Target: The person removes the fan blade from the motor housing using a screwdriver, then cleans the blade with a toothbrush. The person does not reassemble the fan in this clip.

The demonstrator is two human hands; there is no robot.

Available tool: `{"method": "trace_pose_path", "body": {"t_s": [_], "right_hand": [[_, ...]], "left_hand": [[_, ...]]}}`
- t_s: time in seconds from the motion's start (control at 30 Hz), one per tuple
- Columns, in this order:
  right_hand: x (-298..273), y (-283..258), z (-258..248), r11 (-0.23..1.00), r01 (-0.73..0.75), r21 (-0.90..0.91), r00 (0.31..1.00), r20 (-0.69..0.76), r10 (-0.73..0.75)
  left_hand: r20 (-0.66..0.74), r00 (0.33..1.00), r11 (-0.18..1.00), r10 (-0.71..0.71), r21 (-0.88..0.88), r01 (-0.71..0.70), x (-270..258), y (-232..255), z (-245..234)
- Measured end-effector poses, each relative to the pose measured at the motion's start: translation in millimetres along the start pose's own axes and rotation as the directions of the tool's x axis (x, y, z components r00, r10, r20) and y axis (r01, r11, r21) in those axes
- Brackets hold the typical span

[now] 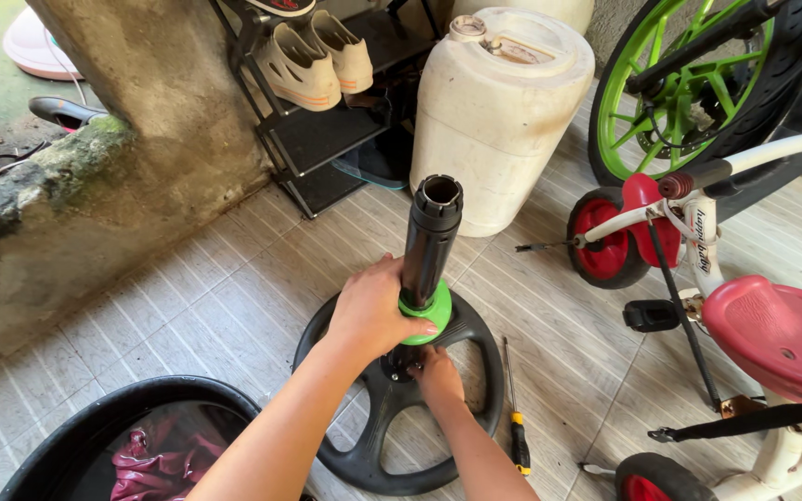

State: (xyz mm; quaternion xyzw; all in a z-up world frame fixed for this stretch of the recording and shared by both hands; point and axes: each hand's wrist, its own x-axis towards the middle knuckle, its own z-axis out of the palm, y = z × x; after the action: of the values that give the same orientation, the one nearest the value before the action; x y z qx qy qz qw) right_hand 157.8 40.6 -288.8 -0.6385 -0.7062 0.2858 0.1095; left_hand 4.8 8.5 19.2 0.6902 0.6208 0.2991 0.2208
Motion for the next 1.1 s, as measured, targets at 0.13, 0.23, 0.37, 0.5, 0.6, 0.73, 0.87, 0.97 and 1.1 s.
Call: {"method": "trace_pose_path", "body": {"t_s": [0.13,0.23,0.37,0.5,0.6,0.73,0.87,0.97,1.1], "right_hand": [[0,3,0,0.999,0.034,0.001,0.999,0.013,-0.034],[1,5,0,0.997,0.037,0.067,0.999,-0.034,-0.035],[2,4,-1,1.0,0.01,-0.005,1.0,0.001,-0.01],[-2,0,-1,0.997,0.063,0.049,0.997,-0.035,-0.061],[-4,-3,-3,0.99,0.087,0.113,0.995,-0.058,-0.081],[-5,0,-2,0.992,0.078,0.099,0.996,-0.044,-0.074],[-3,13,6,0.965,0.166,0.201,0.981,-0.133,-0.141],[0,33,17,0.917,-0.039,0.396,0.985,-0.138,0.102],[6,77,28,0.549,-0.257,0.795,0.914,0.015,0.406]], "left_hand": [[-0.017,1.0,1.0,0.021,0.017,-0.021,1,-4,2],[-0.025,0.999,1.0,0.021,0.018,-0.021,2,-6,3],[-0.023,1.0,1.0,0.002,0.026,-0.001,2,-6,5],[0.002,1.0,1.0,-0.003,0.027,0.003,2,-7,5],[0.018,1.0,0.999,-0.023,0.05,0.022,3,-7,6],[-0.002,1.0,0.999,-0.015,0.034,0.016,2,-6,6],[0.0,1.0,0.999,-0.006,0.033,0.006,2,-6,5],[0.01,1.0,0.999,-0.012,0.036,0.011,2,-5,4],[-0.007,1.0,0.999,0.012,0.034,-0.012,1,0,0]]}}
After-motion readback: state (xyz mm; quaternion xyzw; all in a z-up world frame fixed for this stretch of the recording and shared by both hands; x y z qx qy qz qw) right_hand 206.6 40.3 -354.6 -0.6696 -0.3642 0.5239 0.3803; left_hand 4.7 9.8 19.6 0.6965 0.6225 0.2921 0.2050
